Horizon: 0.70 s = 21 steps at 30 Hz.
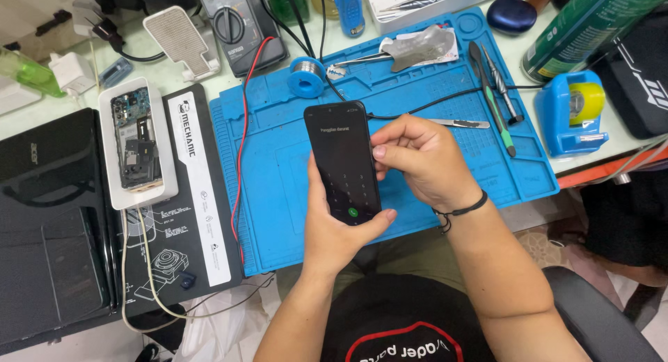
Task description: The person holds a black smartphone, connects a charging cable, and navigates the interface. They swipe the screen, enter a passcode, and open the dialer app to test functionality.
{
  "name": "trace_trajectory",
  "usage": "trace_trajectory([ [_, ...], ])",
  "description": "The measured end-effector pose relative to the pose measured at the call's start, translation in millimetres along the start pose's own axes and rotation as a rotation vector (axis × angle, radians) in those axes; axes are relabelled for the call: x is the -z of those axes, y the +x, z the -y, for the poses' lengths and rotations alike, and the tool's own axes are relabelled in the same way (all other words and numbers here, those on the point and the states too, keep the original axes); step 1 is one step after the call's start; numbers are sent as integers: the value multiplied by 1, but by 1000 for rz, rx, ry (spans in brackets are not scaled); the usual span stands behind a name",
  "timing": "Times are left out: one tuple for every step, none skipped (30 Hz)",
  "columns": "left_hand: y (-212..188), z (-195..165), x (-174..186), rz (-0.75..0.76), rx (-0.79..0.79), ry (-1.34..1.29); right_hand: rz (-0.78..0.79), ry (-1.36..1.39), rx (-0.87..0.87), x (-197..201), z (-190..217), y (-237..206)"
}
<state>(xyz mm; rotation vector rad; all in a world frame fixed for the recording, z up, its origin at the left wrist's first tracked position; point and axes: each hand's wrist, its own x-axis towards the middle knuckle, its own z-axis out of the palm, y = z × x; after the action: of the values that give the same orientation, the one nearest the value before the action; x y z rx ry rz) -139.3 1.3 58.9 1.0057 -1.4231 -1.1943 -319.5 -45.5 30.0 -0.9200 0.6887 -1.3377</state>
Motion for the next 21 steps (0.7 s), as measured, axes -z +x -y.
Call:
trace_trajectory([
  [0, 1, 1, 20, 2, -46, -9, -4, 1, 0, 0, 0],
  [1, 2, 1, 40, 2, -91, -17, -9, 3, 0, 0, -1],
  [2, 3, 1, 59, 6, -136, -25, -11, 2, -1, -1, -1],
  [1, 4, 2, 55, 11, -111, -31, -23, 3, 0, -1, -1],
  [1, 4, 3, 50, 17, -85, -36, -34, 3, 0, -1, -2],
  [1, 5, 3, 45, 21, -59, -40, -45, 4, 0, -1, -2],
  [1, 6, 3, 46, 33, -75, -41, -37, -1, 0, -2, -1],
  [2, 7, 3, 48, 41, -91, -41, -31, -2, 1, -2, -1],
  [2, 8, 3, 49, 55, -106, -43, -22, -8, 2, -2, -1],
  [1, 8, 3, 42, 53, -67, -45, -23, -10, 3, -2, -1],
  [0, 8, 3, 36, 50, -30, -47, -26, -12, 4, -3, -2],
  [1, 8, 2, 30, 42, 5, -49, -31, -9, 6, -2, -1],
  [1, 8, 2, 28, 52, 13, -46, -23, -17, 7, -2, -1],
  [0, 7, 2, 25, 64, 23, -44, -13, -27, 9, -2, -1],
  [0, 7, 1, 24, 73, 32, -42, -4, -34, 10, -2, -1],
  [0, 7, 0, 24, 74, 27, -48, -14, -39, 12, -1, -2],
  [0, 6, -1, 24, 77, 24, -53, -21, -46, 14, -1, -2],
  [0, 6, -1, 21, 80, 21, -57, -28, -54, 16, -1, -3],
  [0, 5, -2, 22, 87, 15, -60, -23, -52, 17, -1, -3],
  [0, 5, -2, 22, 96, 10, -63, -16, -52, 18, -2, -4],
  [0, 5, -3, 22, 106, 3, -67, -11, -53, 20, -2, -4],
])
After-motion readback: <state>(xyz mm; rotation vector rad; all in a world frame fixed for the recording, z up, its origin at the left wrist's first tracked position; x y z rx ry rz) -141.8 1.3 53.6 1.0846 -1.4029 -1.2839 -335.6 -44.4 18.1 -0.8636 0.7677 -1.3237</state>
